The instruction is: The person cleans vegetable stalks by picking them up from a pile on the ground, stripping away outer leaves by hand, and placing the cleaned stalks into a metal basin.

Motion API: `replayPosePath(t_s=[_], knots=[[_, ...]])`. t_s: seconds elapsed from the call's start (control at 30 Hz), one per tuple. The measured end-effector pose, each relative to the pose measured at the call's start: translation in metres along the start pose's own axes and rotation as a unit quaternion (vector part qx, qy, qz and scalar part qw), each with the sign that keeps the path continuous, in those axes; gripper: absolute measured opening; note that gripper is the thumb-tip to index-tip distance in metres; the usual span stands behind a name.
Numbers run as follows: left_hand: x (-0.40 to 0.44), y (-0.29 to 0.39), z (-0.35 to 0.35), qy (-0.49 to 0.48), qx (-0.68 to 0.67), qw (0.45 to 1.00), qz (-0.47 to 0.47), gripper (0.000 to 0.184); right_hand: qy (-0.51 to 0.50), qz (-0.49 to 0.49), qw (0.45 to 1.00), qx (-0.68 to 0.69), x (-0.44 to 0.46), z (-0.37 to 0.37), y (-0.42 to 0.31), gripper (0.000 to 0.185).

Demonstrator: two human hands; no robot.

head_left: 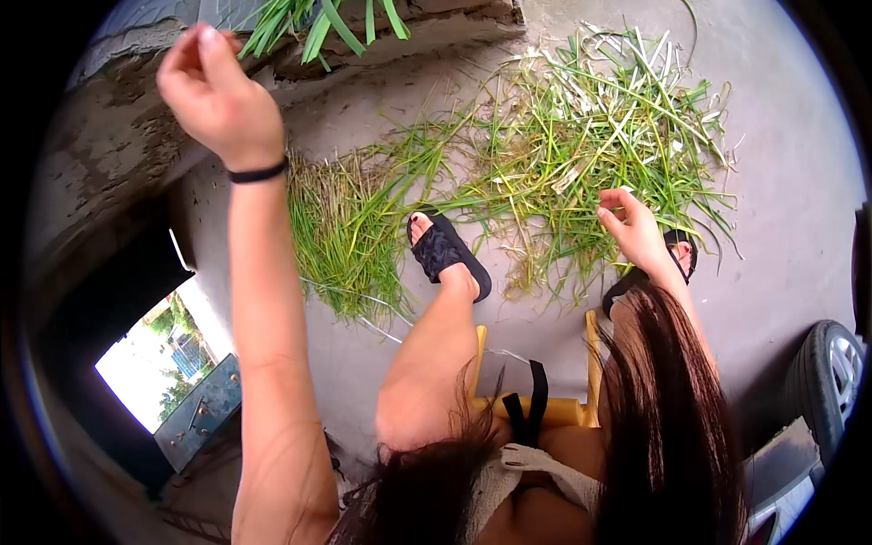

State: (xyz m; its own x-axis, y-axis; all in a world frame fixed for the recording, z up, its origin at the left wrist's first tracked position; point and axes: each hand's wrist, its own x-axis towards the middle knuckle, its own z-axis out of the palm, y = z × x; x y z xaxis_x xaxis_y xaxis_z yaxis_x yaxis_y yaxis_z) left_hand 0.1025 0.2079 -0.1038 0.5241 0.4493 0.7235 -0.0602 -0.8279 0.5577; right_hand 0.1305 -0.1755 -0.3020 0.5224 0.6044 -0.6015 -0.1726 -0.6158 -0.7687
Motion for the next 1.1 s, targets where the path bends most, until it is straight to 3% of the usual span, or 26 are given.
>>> replayPosePath(t_s=[0.07,0.1,0.13,0.2,0.27,0.43,0.53,0.6,0.63,0.7,0.8,0.9,1.0,1.1], knots=[[-0.105,-0.015,-0.005,-0.103,0.018,0.971,-0.214,0.015,0.009,-0.001,1.000,0.018,0.002,-0.002,0.006,0.029],[-0.157,-0.030,-0.008,-0.178,0.035,0.919,-0.351,0.017,0.008,0.001,1.000,0.029,0.000,-0.004,0.008,0.029],[-0.206,-0.052,-0.009,-0.248,0.096,0.884,-0.384,0.018,0.008,0.000,0.999,0.037,-0.001,-0.005,0.010,0.029],[-0.264,-0.079,-0.008,-0.411,0.179,0.819,-0.359,0.023,0.003,0.006,0.999,0.039,-0.005,-0.004,0.007,0.029],[-0.299,-0.117,-0.011,-0.496,0.295,0.779,-0.245,0.030,0.000,0.006,0.999,0.046,-0.001,-0.003,0.006,0.029],[-0.302,-0.133,0.016,-0.516,0.383,0.708,-0.293,0.027,-0.005,0.004,0.999,0.043,0.000,0.000,0.000,0.029],[-0.298,-0.117,0.017,-0.505,0.310,0.741,-0.315,0.025,-0.002,0.000,0.999,0.038,-0.004,-0.002,-0.001,0.029],[-0.281,-0.092,0.008,-0.448,0.196,0.811,-0.320,0.026,-0.001,-0.001,1.000,0.005,-0.011,-0.003,-0.010,0.029],[-0.271,-0.074,0.005,-0.430,0.151,0.821,-0.344,0.025,0.002,-0.010,1.000,-0.014,-0.018,-0.007,-0.023,0.029],[-0.241,-0.029,-0.003,-0.392,0.068,0.821,-0.409,0.019,0.009,-0.026,0.999,-0.036,-0.032,-0.016,-0.055,0.029],[-0.176,0.056,-0.014,-0.370,-0.090,0.770,-0.513,0.017,0.015,-0.083,0.996,-0.024,-0.061,-0.031,-0.110,0.030],[-0.138,0.118,-0.024,-0.330,-0.287,0.767,-0.469,0.017,0.001,-0.148,0.989,-0.022,-0.103,-0.037,-0.188,0.035],[-0.095,0.176,-0.031,-0.325,-0.368,0.756,-0.432,0.018,-0.008,-0.238,0.971,0.036,-0.142,-0.036,-0.245,0.036],[-0.060,0.214,-0.039,-0.358,-0.372,0.767,-0.381,0.014,0.046,-0.254,0.965,0.038,-0.165,-0.038,-0.277,0.028]])
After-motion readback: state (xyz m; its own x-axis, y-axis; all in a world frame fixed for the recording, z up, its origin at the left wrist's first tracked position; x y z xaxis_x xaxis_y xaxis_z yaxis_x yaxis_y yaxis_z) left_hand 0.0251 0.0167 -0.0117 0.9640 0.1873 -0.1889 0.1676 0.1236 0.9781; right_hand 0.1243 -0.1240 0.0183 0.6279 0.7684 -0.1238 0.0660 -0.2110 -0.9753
